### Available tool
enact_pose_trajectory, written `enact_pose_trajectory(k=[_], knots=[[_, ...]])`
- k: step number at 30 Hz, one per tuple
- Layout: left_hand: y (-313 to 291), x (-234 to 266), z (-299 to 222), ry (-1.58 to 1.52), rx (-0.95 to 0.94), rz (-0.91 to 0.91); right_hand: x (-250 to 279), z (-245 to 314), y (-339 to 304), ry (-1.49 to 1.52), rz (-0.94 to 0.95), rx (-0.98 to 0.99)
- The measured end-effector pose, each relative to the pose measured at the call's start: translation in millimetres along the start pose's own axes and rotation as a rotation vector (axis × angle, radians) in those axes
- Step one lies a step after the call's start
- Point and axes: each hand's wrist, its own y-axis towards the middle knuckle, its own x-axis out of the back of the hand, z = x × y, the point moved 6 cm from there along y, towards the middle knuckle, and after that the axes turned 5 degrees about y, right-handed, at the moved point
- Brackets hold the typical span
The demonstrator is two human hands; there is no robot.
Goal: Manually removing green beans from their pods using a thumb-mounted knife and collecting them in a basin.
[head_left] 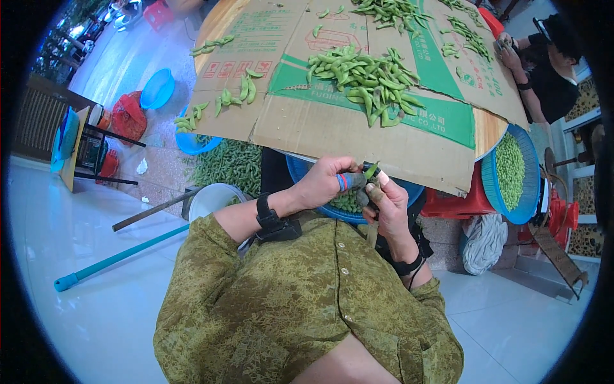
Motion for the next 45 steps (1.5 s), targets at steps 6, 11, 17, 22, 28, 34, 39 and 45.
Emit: enact_pose_trajectory(k=[6,11,17,22,28,34,39,45], knots=[[5,-2,18,-0.463,0.293,0.174,-1,1,1,0.152,0.007,-0.053],[-1,-7,18,-0.658,0.425,0.213,3,2,2,-0.124,0.087,0.074],[5,13,-6,0.384,-0.172,-0.138,6,-11,7,0.289,-0.081,-0.232],[-12,-8,-35,1.159,-0.696,-0.180,15,-21,11,0.376,-0.094,-0.288],[-14,-11,-35,1.308,-0.794,-0.210,11,-18,12,0.359,-0.094,-0.280],[-9,-10,-41,1.384,-0.817,-0.190,6,-12,12,0.336,-0.122,-0.242],[-4,-6,-43,1.235,-0.781,-0.122,6,-9,13,0.293,-0.124,-0.188],[1,3,-38,0.963,-0.714,-0.137,4,-1,12,0.182,-0.123,-0.115]])
